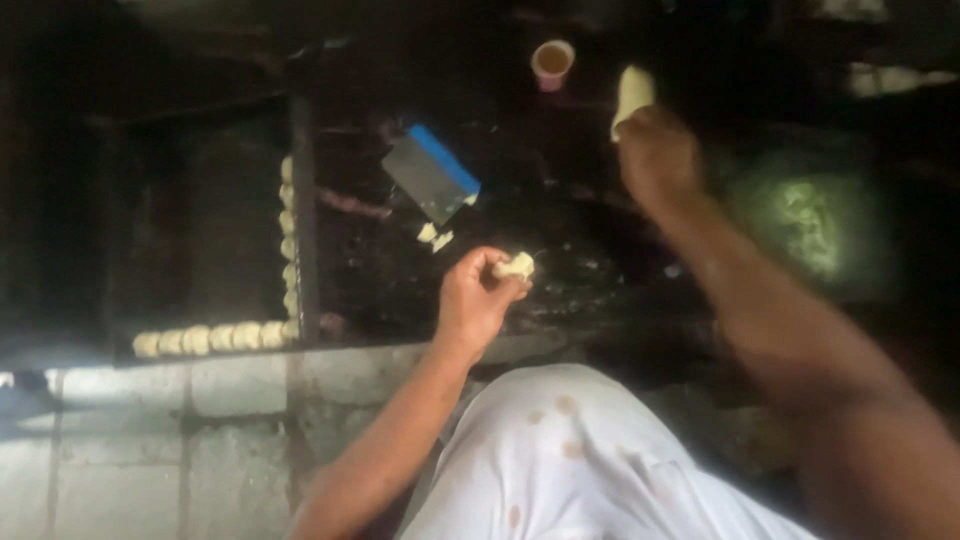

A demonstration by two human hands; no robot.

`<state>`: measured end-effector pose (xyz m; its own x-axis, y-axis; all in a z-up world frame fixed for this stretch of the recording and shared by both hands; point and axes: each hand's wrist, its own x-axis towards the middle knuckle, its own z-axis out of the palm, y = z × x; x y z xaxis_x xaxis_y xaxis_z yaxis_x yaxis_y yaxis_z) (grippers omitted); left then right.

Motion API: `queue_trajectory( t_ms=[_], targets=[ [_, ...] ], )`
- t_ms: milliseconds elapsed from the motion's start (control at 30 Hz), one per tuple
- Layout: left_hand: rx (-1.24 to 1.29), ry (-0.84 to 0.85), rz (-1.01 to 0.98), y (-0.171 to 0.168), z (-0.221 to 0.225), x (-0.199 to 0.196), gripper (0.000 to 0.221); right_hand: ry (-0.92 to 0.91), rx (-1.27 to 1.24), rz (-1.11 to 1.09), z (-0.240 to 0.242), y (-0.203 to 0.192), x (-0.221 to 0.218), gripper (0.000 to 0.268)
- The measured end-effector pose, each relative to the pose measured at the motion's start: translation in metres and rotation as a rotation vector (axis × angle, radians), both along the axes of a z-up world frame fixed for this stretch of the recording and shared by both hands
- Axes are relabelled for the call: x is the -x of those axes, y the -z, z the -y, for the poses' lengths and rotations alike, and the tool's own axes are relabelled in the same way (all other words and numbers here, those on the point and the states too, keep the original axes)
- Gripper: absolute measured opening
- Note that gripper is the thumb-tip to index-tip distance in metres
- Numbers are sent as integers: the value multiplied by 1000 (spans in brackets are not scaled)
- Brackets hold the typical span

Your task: Shaping small pieces of dough into rolls and arranging them in a baking tray.

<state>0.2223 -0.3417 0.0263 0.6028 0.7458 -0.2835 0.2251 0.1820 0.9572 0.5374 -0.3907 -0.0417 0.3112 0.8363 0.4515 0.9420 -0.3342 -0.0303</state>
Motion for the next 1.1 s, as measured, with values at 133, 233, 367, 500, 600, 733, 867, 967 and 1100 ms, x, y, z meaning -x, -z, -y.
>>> queue_trajectory(
  t_ms=[133, 233, 367, 500, 600, 733, 867, 967, 1100],
  targets=[
    [-21, -33, 22, 12, -9, 18, 18, 102, 395, -60, -13, -44, -4, 16],
    [-18, -49, 132, 25, -24, 36, 13, 48, 787, -724, -10, -74, 4, 25],
    [-249, -44, 50, 31, -45, 60, 14, -260, 821, -1078, 8, -76, 79, 32],
    [-87, 48, 207, 33, -61, 72, 15, -128, 327, -1369, 19, -66, 159, 25],
    [-392, 205, 90, 25, -70, 78, 27, -56, 160, -1294, -16, -98, 219, 22],
    [-187, 272, 78, -9, -81, 89, 28, 11, 192, -1215, -41, -110, 231, 29],
    [-465, 145, 325, 4, -87, 91, 92, -201, 239, -1509, -46, -96, 226, 27],
    [-328, 225, 262, 2, -92, 85, 58, -260, 88, -1320, -34, -87, 235, 20],
    [-207, 268, 237, -2, -95, 80, 28, -342, -261, -305, -16, -57, 246, 17]
  ],
)
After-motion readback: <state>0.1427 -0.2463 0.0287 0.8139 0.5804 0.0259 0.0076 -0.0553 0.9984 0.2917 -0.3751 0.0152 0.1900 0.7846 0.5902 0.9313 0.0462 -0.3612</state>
